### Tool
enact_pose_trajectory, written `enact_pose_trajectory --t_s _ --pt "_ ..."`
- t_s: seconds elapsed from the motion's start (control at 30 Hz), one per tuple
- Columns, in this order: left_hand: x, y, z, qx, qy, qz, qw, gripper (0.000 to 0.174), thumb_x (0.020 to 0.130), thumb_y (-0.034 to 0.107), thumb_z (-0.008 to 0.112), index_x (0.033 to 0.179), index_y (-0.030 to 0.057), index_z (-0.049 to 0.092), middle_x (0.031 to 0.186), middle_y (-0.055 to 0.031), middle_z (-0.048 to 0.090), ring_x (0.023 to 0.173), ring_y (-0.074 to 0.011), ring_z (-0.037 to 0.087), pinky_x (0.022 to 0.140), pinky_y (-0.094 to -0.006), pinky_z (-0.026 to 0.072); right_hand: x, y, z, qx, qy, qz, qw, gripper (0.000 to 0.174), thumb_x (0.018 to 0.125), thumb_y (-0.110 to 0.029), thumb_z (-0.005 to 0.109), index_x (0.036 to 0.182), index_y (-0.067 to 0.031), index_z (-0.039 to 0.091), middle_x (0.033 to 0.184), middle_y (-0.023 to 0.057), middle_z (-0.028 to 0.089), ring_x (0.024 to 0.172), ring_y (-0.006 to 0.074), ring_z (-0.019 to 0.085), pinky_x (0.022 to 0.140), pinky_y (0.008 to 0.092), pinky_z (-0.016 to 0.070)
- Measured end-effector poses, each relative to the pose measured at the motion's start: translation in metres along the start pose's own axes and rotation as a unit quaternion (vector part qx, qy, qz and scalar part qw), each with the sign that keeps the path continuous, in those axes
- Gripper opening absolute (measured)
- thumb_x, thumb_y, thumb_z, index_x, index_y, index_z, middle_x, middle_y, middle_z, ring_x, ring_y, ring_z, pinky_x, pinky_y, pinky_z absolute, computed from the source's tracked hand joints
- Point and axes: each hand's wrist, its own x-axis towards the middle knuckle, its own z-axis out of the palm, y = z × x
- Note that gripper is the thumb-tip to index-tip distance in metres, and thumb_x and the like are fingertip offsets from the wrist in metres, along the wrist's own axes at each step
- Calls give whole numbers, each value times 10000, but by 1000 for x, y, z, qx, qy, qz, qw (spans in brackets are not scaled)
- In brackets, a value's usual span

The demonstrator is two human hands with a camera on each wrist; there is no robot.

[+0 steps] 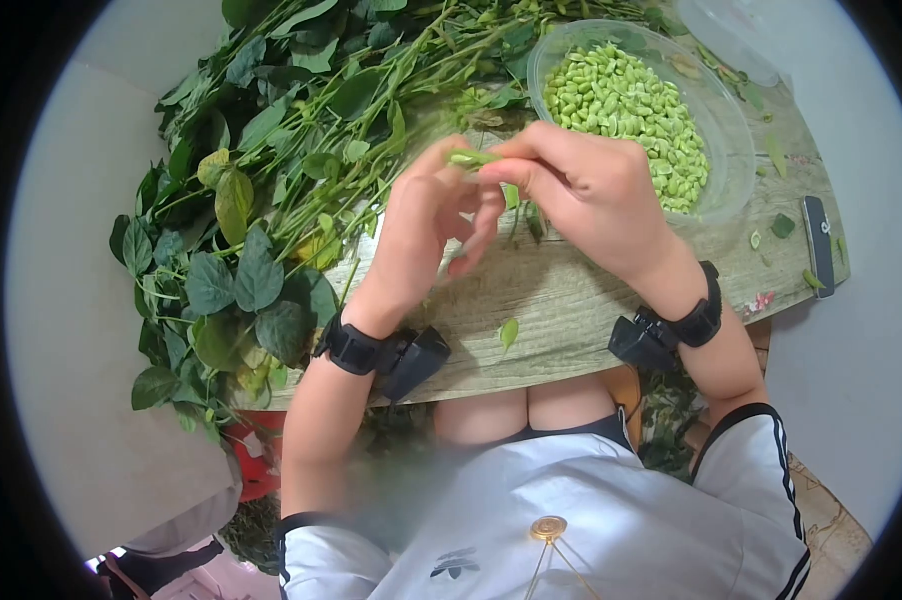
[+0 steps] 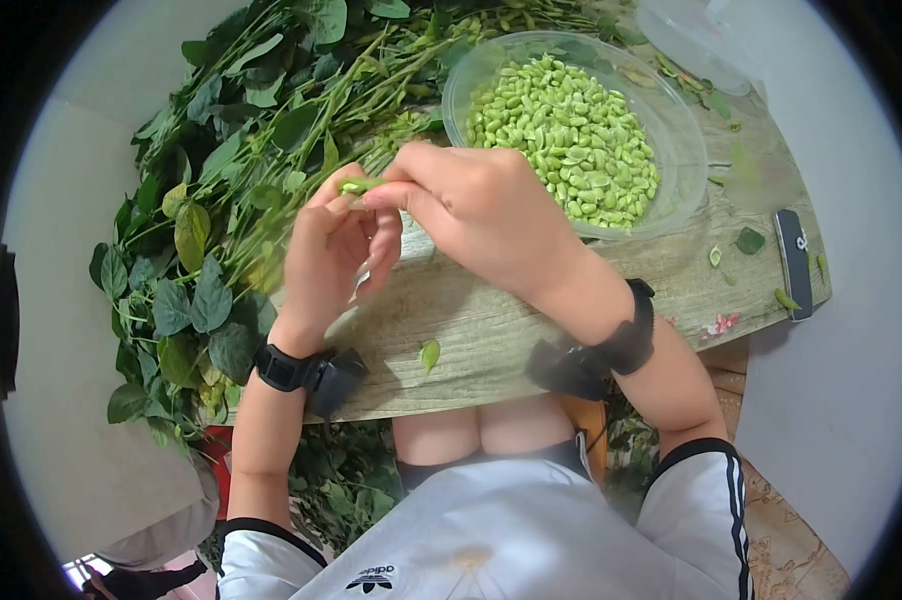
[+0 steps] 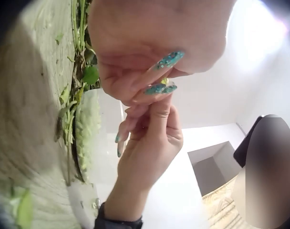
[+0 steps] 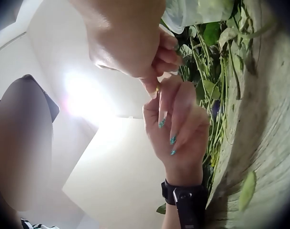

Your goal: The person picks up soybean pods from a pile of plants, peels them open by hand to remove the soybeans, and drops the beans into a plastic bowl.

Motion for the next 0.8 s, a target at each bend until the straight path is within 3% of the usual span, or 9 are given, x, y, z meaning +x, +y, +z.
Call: enact_pose_trajectory --t_s 0.03,0.27,0.33,0.37,0.43,0.57,0.63,0.7,0.8 --pt "-2 2 2 1 -1 0 1000 269 974 283 331 950 54 469 586 -39 467 431 -115 425 366 -223 311 1 -4 -1 28 -22 77 996 140 875 -168 663 840 -43 608 658 98 615 557 275 601 510 337 467" --pt "-9 2 -3 118 -5 72 990 232 1005 219 337 965 29 464 624 -21 525 439 -70 475 379 -198 317 1 -15 -2 196 -114 220 949 274 985 -253 545 849 -18 580 618 87 616 503 203 628 448 308 458" --pt "-10 1 -3 124 1 67 990 229 1007 210 339 969 26 470 624 -15 524 441 -59 474 380 -197 314 -1 -12 -2 384 -160 298 859 301 1031 -271 449 956 5 546 622 76 601 491 144 619 415 219 492" --pt "-9 0 -2 129 7 81 988 238 1008 217 337 972 26 475 621 -12 520 435 -57 470 381 -195 314 1 -12 -1 384 -160 298 859 301 1031 -271 449 956 5 546 622 76 601 491 144 619 415 219 492" --pt "-8 0 -1 134 12 96 986 246 1010 223 336 975 25 479 617 -8 516 429 -55 466 382 -192 314 3 -14 -1 506 -136 372 766 321 1035 -281 431 958 17 523 634 108 601 489 157 625 399 233 506" --pt "-5 5 -3 129 18 68 989 266 1020 259 380 982 26 503 622 7 508 416 -55 465 365 -191 318 1 -12 5 471 -102 365 797 353 1028 -284 454 866 7 571 590 63 589 496 125 622 418 219 487" --pt "-3 11 -6 119 23 51 991 274 1025 275 404 978 28 512 623 11 506 412 -52 463 359 -191 318 -3 -8 10 346 -98 279 891 361 1028 -284 458 885 17 596 582 48 587 487 117 617 420 216 485" --pt "0 18 -7 104 19 -28 994 270 1024 289 457 965 36 530 627 16 509 414 -40 460 342 -188 297 -4 -4 9 336 -110 280 892 365 1027 -286 460 889 18 607 579 43 587 481 116 613 422 216 484" --pt "2 12 -13 108 -14 -14 994 248 1021 279 482 952 47 539 602 25 499 405 -32 449 337 -179 282 -5 -5 9 357 -108 295 880 374 1027 -289 461 884 19 618 572 37 582 470 112 607 422 215 482"
